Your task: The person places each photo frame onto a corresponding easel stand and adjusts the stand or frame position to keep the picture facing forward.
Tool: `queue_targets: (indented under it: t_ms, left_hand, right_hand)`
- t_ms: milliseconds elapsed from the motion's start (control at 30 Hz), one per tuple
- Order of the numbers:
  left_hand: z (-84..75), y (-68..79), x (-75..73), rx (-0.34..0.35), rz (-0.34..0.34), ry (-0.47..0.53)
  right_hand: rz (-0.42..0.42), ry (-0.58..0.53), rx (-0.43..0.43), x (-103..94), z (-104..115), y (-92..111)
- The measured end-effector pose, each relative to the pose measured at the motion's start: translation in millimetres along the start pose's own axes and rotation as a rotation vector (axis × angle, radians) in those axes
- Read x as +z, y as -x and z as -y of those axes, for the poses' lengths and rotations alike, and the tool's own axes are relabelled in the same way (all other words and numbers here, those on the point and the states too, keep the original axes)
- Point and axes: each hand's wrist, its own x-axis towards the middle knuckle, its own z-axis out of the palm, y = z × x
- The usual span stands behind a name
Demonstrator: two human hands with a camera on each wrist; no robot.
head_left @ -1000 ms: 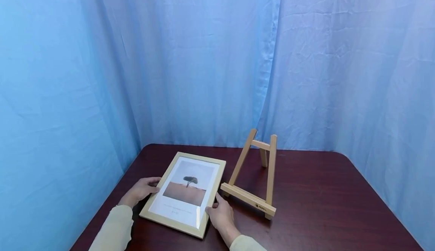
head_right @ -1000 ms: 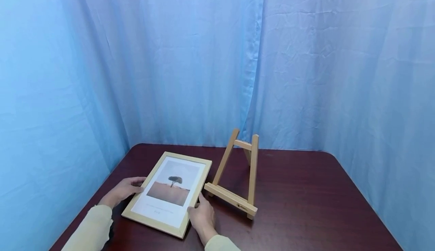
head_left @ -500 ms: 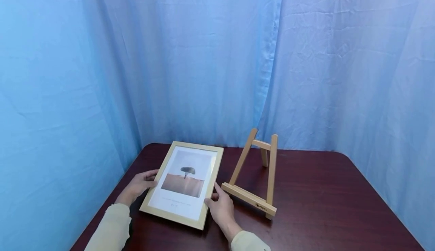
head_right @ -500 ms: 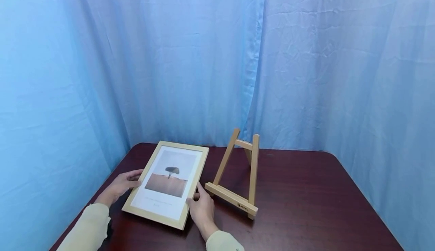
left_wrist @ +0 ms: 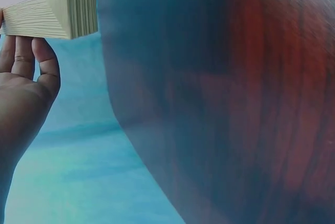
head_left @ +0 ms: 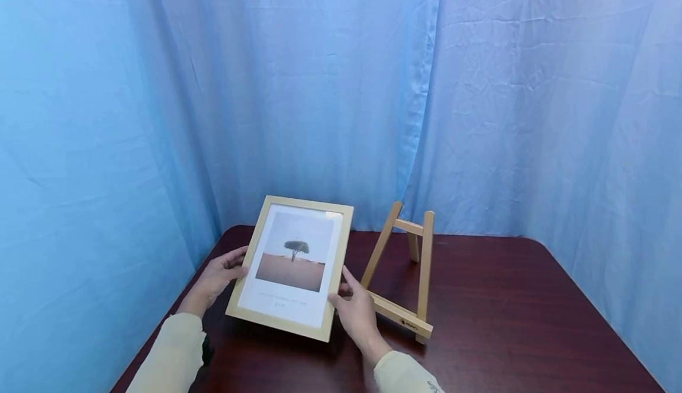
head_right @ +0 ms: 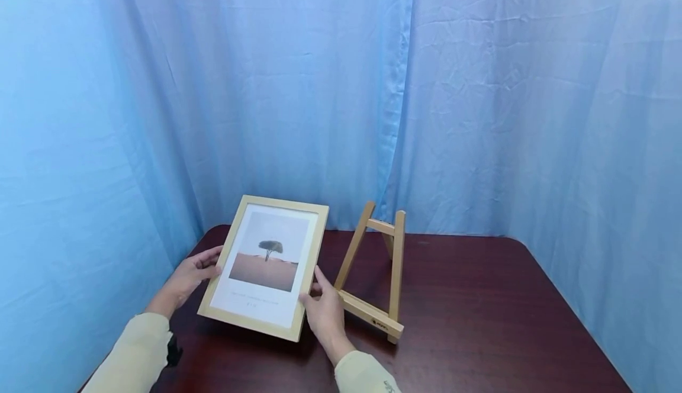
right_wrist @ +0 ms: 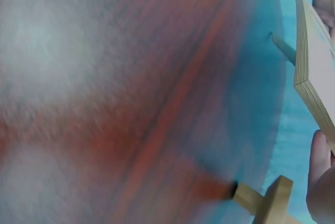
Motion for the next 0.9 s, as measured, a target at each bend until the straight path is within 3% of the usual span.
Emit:
queue_targets:
  t_ms: [433, 600, 900]
  left_hand:
    - [-31.1, -1.9, 9.3, 0.096, -0.045, 0.062]
    - [-41.2, -3.2, 15.1, 0.120, -0.047, 0.105]
    - [-53.6, -4.7, 25.1, 0.201, -0.002, 0.168]
  right_hand:
    - [-0.052, 0.106, -0.111, -24.1, 19.9, -8.7]
    - [-0.071, 0.099, -0.145, -35.5, 27.3, -11.7]
    - [-0.029, 0.042, -0.152, -62.5, 37.9, -17.9]
